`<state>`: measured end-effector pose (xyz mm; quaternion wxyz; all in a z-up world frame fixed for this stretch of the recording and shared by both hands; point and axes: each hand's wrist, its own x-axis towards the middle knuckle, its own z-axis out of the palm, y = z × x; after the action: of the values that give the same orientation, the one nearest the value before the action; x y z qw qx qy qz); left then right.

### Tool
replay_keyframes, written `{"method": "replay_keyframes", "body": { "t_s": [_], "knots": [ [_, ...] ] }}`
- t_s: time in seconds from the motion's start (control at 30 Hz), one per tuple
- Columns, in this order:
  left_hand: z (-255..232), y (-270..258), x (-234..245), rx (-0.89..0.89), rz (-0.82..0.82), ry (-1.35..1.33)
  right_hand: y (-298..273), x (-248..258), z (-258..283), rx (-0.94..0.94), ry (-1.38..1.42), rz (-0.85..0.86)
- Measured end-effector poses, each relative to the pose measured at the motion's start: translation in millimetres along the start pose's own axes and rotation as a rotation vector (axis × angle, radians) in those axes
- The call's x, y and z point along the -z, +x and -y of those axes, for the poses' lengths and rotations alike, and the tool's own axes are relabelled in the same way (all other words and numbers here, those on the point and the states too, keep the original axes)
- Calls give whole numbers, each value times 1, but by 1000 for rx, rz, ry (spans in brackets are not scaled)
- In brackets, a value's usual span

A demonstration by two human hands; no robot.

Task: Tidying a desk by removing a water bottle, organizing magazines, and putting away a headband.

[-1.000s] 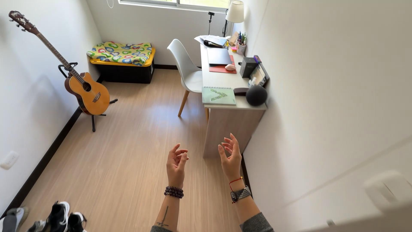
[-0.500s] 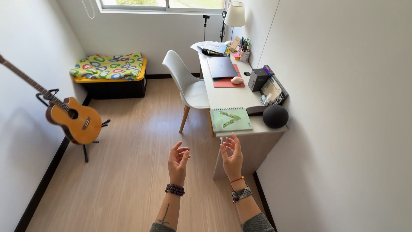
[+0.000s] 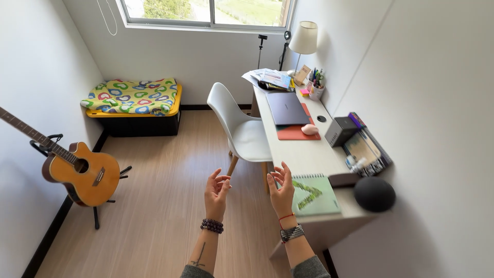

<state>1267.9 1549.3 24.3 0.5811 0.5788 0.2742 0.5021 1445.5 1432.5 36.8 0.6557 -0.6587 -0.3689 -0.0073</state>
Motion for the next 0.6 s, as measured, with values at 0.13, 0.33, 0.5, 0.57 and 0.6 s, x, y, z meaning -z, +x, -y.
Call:
{"method": "replay_keyframes", "body": {
  "t_s": [0.13,0.33,0.5,0.57,0.6],
  "knots": [
    [11,56,13,23,-6,-3,43,-46,-3,14,-44,5],
    [39,154,34,48,17,-32,100,-121,-28,6,-81,-5],
    [49,242,54,98,118,-5,138,-186,-45,-16,-61,-122],
    [55,277,62,103,154,-1,151,-211,-49,-42,-66,-151],
    [58,294,67,107,170,6,157,-224,-52,-67,-64,-160]
  ]
}}
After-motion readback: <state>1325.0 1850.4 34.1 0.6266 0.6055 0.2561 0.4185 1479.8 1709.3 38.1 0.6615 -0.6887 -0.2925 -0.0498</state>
